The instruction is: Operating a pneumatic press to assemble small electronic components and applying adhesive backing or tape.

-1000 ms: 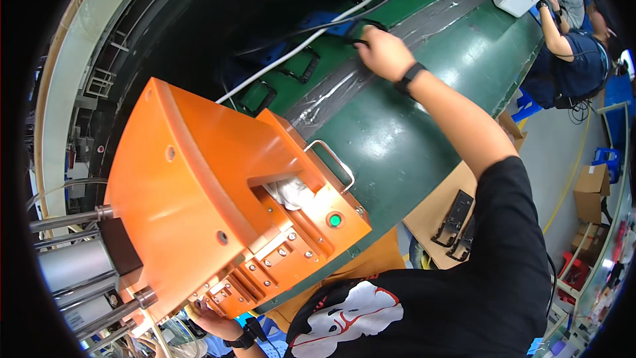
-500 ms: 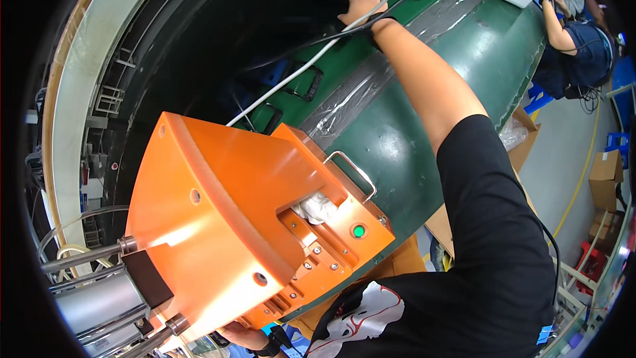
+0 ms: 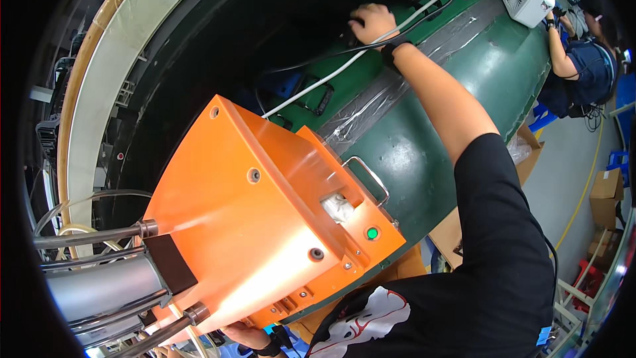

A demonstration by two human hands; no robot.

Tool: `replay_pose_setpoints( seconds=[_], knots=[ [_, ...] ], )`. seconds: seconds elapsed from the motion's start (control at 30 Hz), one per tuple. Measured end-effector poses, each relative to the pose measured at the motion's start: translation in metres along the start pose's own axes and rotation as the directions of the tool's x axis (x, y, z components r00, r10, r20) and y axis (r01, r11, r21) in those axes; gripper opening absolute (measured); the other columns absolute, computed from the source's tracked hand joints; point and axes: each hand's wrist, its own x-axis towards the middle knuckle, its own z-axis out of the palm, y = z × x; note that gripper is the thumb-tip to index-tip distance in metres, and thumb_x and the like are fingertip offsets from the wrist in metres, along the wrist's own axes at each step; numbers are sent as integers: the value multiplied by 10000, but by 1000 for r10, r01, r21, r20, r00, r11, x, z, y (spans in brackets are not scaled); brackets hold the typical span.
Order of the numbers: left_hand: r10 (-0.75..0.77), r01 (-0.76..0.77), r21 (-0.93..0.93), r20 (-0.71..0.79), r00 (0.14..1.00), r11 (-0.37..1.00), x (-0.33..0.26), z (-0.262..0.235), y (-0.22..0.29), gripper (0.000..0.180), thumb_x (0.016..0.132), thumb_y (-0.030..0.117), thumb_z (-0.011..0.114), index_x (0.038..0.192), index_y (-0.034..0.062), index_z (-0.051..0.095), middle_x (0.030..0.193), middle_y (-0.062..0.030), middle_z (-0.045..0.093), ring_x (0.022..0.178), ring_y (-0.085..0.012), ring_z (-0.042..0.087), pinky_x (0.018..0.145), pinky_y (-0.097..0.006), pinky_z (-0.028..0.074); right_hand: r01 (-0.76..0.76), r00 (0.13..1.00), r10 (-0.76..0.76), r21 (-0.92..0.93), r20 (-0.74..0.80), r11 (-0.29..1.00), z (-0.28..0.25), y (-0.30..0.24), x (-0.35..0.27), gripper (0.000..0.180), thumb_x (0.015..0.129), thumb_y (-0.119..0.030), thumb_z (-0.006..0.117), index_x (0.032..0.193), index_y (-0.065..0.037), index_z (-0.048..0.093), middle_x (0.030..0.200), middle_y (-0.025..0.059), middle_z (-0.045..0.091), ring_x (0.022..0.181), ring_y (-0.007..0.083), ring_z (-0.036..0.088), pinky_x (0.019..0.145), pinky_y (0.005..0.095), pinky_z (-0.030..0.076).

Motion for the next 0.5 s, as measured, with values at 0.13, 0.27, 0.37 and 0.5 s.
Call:
replay_pose_setpoints(
  seconds=[0.13,0.27,0.37,0.5],
  knots=[
    [-2,3,-37,47,999,999,1,-5,0,730,1083,571,297,1487,-30,394,1483,-188,495,1374,-299,489,1148,-445,374,123,970,-143,109,198,986,-3,-27,-12,409,803,-413,783,1116,-151,755,1281,140,657,1230,393,562,1049,487,452],
    [32,-36,51,73,997,998,3,1,7,765,1072,599,294,1486,-36,393,1490,-194,486,1387,-299,475,1149,-453,368,-46,998,59,-280,38,959,0,-27,-16,831,704,-394,855,1436,-159,539,1446,204,499,1373,417,412,1107,558,367],
    [47,-48,21,57,997,999,1,2,4,778,1065,610,303,1489,-37,389,1485,-190,485,1375,-302,483,1140,-449,377,-238,949,304,-441,84,866,3,5,-6,877,719,-413,865,1473,-140,509,1442,237,506,1355,441,454,1113,551,389],
    [110,-102,-131,56,992,986,0,4,3,602,1070,413,344,1474,-21,444,1464,-202,515,1271,-290,567,997,-404,533,-300,878,374,-264,300,917,-24,4,3,857,731,-402,867,1456,-100,524,1434,263,528,1318,429,531,1083,482,465]
  ],
)
